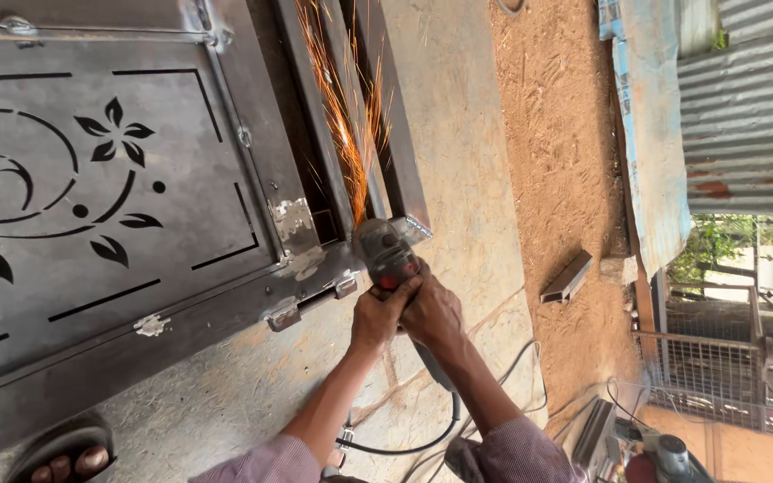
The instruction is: The person uses an angle grinder to grind weld seams and edges of a decorative metal gate frame, producing sparks as they work along the joints. They reposition the grinder to different corners and sides of the frame, continuing to grind the welded areas.
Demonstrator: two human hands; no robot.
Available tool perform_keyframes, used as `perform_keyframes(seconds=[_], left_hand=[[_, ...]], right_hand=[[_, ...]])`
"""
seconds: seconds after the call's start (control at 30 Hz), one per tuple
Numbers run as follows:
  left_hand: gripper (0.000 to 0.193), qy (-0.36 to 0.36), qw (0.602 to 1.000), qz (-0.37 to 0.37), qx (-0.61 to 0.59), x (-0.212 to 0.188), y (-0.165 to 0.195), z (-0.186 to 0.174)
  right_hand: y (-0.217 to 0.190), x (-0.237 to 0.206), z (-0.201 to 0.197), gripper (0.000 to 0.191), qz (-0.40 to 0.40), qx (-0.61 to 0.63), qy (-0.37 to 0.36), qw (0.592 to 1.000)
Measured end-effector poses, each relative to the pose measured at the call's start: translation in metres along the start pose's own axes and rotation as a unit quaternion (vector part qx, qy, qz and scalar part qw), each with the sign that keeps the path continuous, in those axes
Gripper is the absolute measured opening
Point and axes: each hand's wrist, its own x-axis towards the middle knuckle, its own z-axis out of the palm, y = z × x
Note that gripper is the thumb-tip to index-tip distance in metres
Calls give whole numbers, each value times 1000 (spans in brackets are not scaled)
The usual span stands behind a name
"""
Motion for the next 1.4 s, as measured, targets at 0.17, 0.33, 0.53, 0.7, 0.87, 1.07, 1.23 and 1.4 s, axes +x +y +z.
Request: perform_keyframes(seconds=[0.17, 0.33, 0.53, 0.7, 0.87, 1.07, 1.23, 1.4], left_hand=[[62, -11, 998, -29, 62, -1, 7, -2], [73, -8, 998, -13, 53, 0, 8, -3], [73, -15, 997, -31, 73, 1, 3, -4], [70, 8, 999, 14, 33, 3, -1, -5], [67, 13, 999, -23, 30, 5, -4, -6], [74, 4, 1000, 12, 9, 6, -5, -7], [73, -15, 996, -18, 92, 6, -2, -7], [75, 0, 998, -7, 55, 4, -2, -7]], right_hand=[[-3, 4, -3, 77, 72, 19, -50, 996], [-6, 3, -6, 70, -18, 8, 16, 1000], [-5, 2, -7, 71, 20, -1, -11, 1000], [-4, 1, -9, 74, -60, -18, 22, 998], [-6, 0, -12, 66, -38, 1, 12, 999], [-10, 0, -13, 71, -44, -21, 8, 999], [-5, 4, -13, 66, 7, 10, -24, 1000], [-3, 3, -9, 69, -41, -12, 12, 999]])
